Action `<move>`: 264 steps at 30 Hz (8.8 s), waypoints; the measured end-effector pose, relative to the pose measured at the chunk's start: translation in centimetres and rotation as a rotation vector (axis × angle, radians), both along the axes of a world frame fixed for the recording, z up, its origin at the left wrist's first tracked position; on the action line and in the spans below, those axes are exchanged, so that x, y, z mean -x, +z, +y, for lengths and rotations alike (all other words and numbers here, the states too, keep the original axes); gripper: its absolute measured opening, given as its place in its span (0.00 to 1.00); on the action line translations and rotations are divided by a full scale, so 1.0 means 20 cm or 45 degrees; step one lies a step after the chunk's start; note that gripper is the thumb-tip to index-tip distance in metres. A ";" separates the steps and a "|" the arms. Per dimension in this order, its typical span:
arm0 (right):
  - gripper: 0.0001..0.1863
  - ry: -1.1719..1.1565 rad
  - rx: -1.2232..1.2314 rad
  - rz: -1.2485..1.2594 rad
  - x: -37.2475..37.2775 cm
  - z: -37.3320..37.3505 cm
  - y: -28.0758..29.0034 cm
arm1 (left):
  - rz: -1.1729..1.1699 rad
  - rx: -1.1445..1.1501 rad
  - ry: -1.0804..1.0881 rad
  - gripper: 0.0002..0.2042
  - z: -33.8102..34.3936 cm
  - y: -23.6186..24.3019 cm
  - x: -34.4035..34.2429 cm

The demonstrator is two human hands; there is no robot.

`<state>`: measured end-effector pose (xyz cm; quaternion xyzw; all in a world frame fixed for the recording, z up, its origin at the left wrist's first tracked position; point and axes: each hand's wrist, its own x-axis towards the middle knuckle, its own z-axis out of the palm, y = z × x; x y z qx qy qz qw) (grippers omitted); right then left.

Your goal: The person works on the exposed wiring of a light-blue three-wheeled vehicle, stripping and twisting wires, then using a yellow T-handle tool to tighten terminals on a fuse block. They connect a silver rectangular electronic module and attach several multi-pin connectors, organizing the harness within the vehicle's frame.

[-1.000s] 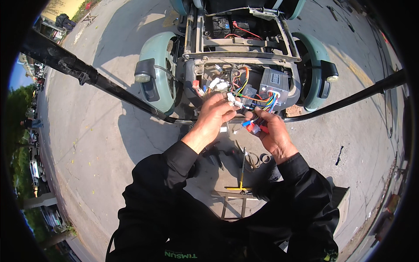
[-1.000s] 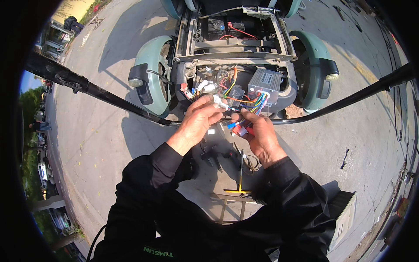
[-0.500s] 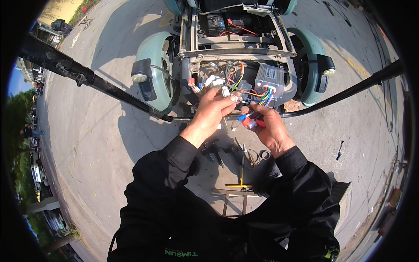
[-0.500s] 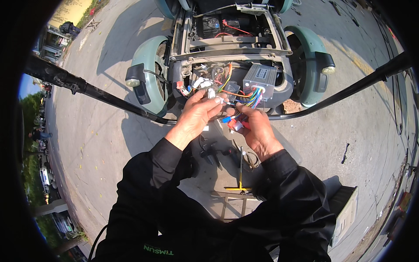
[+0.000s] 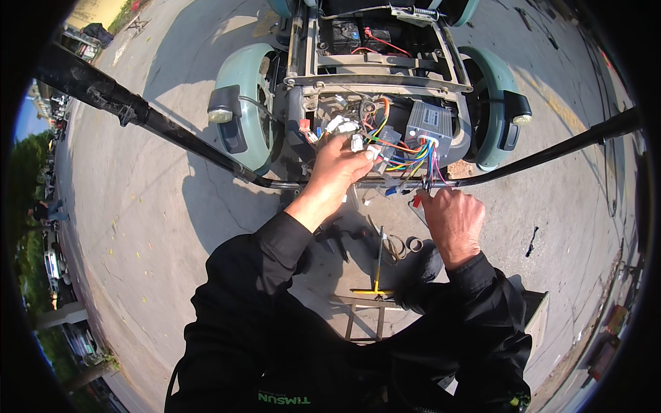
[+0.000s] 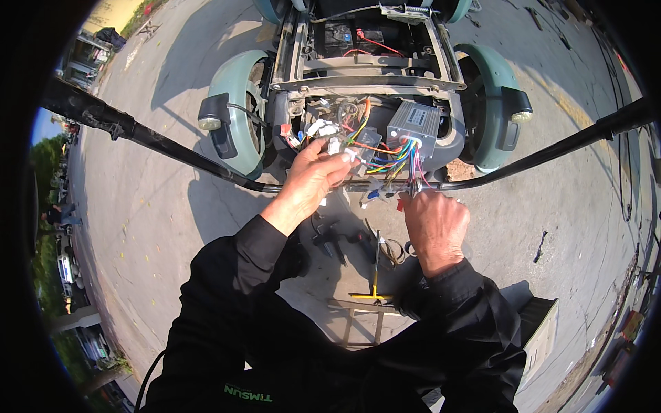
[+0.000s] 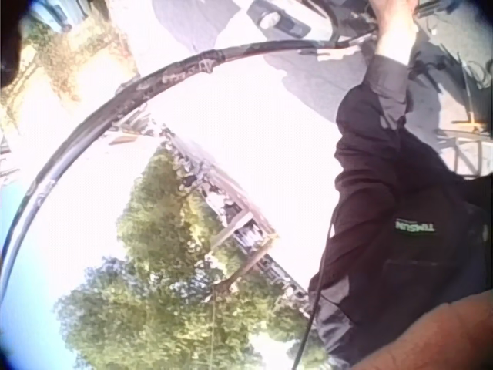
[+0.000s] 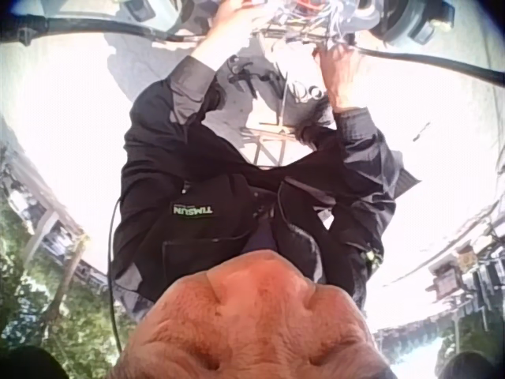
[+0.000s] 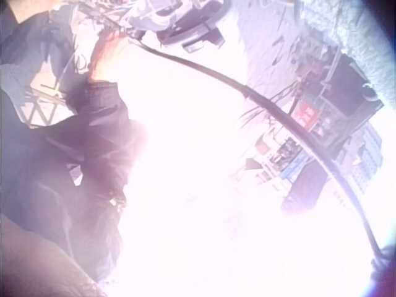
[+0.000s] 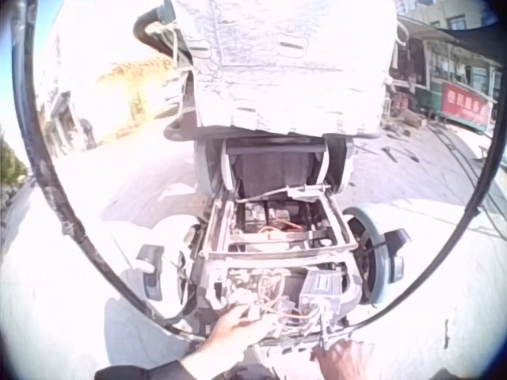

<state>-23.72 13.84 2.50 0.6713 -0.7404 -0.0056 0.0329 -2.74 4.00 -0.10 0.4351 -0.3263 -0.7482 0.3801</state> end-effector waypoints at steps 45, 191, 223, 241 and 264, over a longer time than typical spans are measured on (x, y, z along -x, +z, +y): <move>0.12 0.262 0.326 -0.828 -0.22 -0.29 -0.11 | 0.129 -0.105 0.085 0.16 -0.05 -0.02 -0.09; 0.12 0.080 0.489 -1.141 -0.25 -0.32 -0.10 | 0.060 -0.085 0.101 0.13 -0.08 0.07 0.10; 0.07 0.161 0.578 -1.004 -0.28 -0.37 -0.12 | -0.385 0.171 0.019 0.11 -0.12 0.00 0.13; 0.20 -0.182 0.823 -1.117 0.26 -0.16 0.20 | -0.389 0.252 -0.101 0.15 -0.13 0.09 -0.14; 0.13 -0.454 -0.210 -1.172 0.75 0.24 -0.30 | -0.988 0.448 -0.057 0.28 1.93 0.98 -0.98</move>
